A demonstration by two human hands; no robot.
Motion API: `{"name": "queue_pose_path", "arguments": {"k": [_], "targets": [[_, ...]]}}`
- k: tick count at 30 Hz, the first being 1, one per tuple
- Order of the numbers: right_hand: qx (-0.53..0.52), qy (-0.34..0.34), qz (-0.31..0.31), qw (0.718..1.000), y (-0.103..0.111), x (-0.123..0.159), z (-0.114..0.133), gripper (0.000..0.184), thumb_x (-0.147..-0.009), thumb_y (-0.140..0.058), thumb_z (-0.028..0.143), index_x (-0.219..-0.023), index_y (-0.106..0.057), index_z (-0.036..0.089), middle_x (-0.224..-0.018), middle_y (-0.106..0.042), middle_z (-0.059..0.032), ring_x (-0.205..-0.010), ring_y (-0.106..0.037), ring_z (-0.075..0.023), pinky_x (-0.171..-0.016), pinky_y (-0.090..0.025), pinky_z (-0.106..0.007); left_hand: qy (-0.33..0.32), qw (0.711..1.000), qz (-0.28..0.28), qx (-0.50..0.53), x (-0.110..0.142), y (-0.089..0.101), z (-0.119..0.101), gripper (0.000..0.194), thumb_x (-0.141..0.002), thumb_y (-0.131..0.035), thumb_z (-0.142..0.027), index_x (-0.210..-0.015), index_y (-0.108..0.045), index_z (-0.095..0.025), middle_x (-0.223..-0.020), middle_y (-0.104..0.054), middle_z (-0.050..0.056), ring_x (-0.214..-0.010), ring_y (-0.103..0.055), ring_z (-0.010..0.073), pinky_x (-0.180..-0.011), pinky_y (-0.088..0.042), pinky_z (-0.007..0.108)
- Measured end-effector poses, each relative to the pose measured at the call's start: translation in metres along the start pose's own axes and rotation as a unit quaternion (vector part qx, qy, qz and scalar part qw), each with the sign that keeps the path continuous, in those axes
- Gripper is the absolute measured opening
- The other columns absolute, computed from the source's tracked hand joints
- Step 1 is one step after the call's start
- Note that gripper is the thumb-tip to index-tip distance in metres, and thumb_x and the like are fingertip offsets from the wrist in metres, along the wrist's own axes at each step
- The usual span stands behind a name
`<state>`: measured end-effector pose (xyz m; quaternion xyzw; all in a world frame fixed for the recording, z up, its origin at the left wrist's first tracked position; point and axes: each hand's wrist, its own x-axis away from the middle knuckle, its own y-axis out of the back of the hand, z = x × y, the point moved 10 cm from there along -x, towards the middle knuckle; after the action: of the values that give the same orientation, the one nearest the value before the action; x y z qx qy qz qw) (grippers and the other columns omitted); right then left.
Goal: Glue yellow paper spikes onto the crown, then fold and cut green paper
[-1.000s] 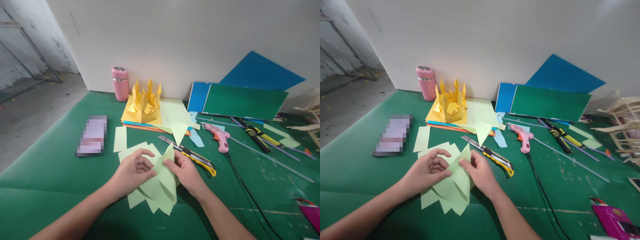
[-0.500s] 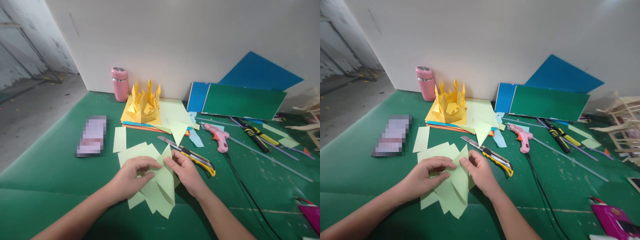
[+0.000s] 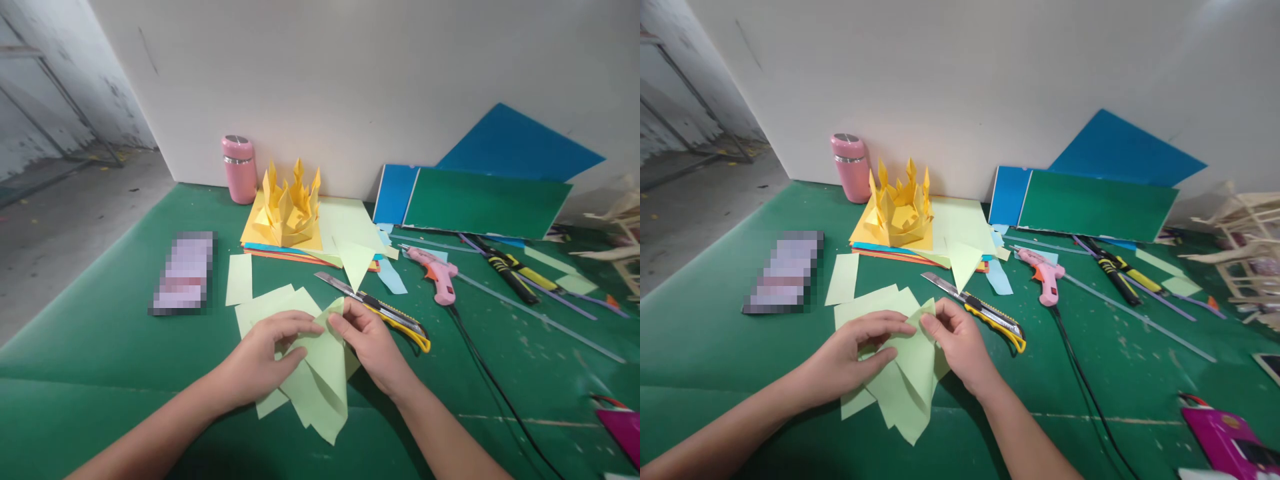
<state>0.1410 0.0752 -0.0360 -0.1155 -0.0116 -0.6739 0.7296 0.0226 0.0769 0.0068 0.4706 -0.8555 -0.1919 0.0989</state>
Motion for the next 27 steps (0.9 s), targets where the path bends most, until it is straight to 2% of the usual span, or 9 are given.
{"name": "queue_pose_path", "arguments": {"k": [9, 16, 22, 25, 27], "targets": [[-0.015, -0.016, -0.017, 1.000, 0.0046, 0.0007, -0.0015, 0.039, -0.068, -0.072, 0.056, -0.073, -0.057, 0.021, -0.064, -0.053, 0.0033, -0.060, -0.047, -0.0121, -0.059, -0.039, -0.025, -0.020, 0.999, 0.021, -0.031, 0.0019, -0.0033, -0.0020, 0.045, -0.071, -0.049, -0.006, -0.106, -0.069, -0.025, -0.117, -0.064, 0.007, -0.089, -0.063, 0.0188, -0.064, -0.049, 0.025], [-0.041, -0.005, -0.013, 0.999, 0.0047, 0.0008, 0.0001, 0.038, -0.069, -0.072, 0.053, -0.066, -0.052, 0.021, -0.060, -0.048, 0.0056, -0.055, -0.042, -0.0095, -0.054, -0.036, -0.023, -0.034, 0.998, 0.036, -0.040, 0.0022, -0.0050, -0.0058, 0.046, -0.073, -0.047, -0.005, -0.110, -0.068, -0.024, -0.120, -0.063, 0.007, -0.100, -0.062, 0.0208, -0.069, -0.050, 0.025], [-0.008, -0.003, -0.019, 1.000, 0.0066, -0.0008, -0.0006, 0.043, -0.068, -0.071, 0.057, -0.066, -0.050, 0.020, -0.058, -0.047, 0.0060, -0.055, -0.042, -0.0093, -0.054, -0.036, -0.022, -0.027, 0.998, 0.042, -0.045, 0.0031, -0.0055, -0.0050, 0.045, -0.074, -0.047, -0.007, -0.111, -0.067, -0.023, -0.121, -0.063, 0.007, -0.099, -0.062, 0.0207, -0.072, -0.052, 0.027], [0.016, 0.007, -0.019, 1.000, 0.0055, -0.0022, -0.0013, 0.039, -0.070, -0.070, 0.055, -0.068, -0.051, 0.020, -0.060, -0.048, 0.0055, -0.056, -0.044, -0.0095, -0.055, -0.039, -0.023, -0.018, 0.998, 0.030, -0.051, 0.0007, -0.0041, -0.0014, 0.038, -0.075, -0.050, -0.011, -0.107, -0.069, -0.022, -0.115, -0.065, 0.007, -0.093, -0.063, 0.0199, -0.068, -0.052, 0.027], [0.036, 0.043, -0.029, 0.998, 0.0062, -0.0022, 0.0030, 0.033, -0.071, -0.070, 0.048, -0.082, -0.056, 0.021, -0.072, -0.055, 0.0023, -0.061, -0.050, -0.0112, -0.058, -0.044, -0.025, -0.012, 0.998, -0.002, -0.064, -0.0015, 0.0023, 0.0023, 0.033, -0.077, -0.052, -0.015, -0.104, -0.069, -0.021, -0.110, -0.067, 0.007, -0.086, -0.064, 0.0186, -0.064, -0.052, 0.026]]}}
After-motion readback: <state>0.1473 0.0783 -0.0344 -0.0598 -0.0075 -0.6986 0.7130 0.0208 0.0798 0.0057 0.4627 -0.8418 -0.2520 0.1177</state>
